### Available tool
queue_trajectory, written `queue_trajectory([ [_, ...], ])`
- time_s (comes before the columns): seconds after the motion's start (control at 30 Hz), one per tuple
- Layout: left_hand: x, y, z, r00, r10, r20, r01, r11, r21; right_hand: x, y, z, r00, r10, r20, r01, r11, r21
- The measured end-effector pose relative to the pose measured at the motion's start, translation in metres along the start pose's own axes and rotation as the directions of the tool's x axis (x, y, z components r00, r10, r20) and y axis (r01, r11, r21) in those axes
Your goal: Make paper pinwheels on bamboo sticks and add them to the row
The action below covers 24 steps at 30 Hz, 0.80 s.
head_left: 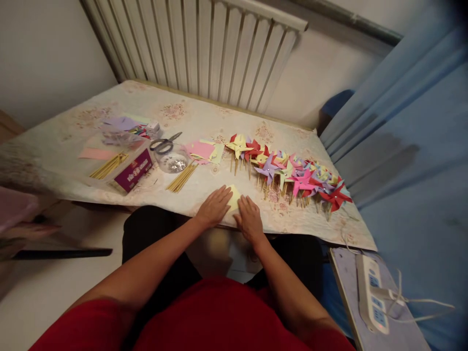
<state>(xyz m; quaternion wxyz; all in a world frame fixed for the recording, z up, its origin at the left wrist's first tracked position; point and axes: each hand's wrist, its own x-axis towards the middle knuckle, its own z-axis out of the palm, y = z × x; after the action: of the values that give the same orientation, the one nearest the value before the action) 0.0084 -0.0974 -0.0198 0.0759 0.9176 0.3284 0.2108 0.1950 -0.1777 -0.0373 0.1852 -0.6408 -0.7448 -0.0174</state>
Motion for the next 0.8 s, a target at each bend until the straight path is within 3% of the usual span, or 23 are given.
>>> queue_trajectory([
  [0.17,0.002,0.0,0.011,0.992,-0.036,0.118,0.024,0.994,0.105,-0.001,-0.001,0.003,0.996,-0.036,0.08,0.043,0.995,-0.089],
  [0.6,-0.006,-0.003,0.012,0.987,-0.123,0.104,0.105,0.981,0.164,-0.015,0.005,-0.001,0.997,0.01,0.081,-0.001,0.994,-0.112],
  [0.8,-0.008,-0.005,0.012,0.984,-0.144,0.101,0.125,0.977,0.174,-0.03,0.015,-0.013,0.993,0.097,0.071,-0.09,0.992,-0.086],
])
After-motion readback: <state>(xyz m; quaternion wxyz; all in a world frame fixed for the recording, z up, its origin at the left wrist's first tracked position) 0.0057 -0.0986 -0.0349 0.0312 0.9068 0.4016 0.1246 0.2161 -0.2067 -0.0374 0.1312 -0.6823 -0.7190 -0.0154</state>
